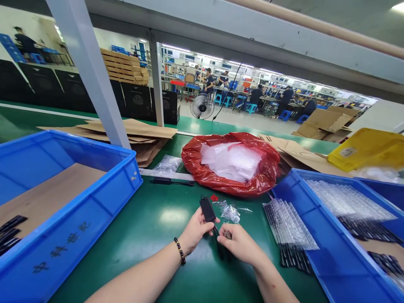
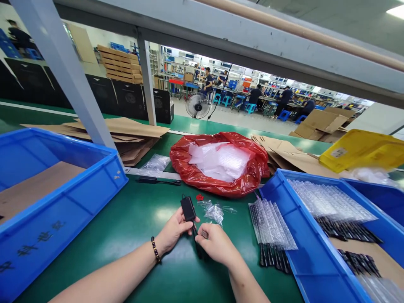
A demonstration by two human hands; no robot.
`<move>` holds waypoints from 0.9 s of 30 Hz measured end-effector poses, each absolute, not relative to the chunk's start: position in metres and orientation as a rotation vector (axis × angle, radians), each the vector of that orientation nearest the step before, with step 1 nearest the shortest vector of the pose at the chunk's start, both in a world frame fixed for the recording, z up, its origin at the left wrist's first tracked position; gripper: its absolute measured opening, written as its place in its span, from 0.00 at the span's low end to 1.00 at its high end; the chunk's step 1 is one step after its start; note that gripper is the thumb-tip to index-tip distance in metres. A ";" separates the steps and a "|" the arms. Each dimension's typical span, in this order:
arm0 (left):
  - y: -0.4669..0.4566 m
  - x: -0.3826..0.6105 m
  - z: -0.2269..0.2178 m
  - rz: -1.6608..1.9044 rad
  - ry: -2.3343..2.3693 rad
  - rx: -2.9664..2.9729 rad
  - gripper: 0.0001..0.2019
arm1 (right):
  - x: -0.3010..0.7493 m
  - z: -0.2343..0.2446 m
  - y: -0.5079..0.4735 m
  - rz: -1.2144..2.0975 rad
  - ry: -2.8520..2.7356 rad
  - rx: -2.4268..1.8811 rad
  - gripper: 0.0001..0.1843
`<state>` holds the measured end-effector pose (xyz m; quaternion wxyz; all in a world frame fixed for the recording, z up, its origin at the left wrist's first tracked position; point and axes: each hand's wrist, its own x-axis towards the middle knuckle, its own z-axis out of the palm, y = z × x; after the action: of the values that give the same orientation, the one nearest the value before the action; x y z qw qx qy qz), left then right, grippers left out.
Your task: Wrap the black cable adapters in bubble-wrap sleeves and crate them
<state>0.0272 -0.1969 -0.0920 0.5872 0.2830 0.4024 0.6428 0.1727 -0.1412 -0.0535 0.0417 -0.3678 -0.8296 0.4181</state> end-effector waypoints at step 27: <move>-0.204 0.038 -0.089 1.090 0.944 0.813 0.22 | 0.185 -0.043 -0.133 0.343 -2.443 -1.042 0.15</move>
<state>0.0375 -0.2036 -0.0893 0.6764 0.3618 0.4200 0.4849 0.1853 -0.1331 -0.0428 0.2297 -0.3786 -0.8879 0.1245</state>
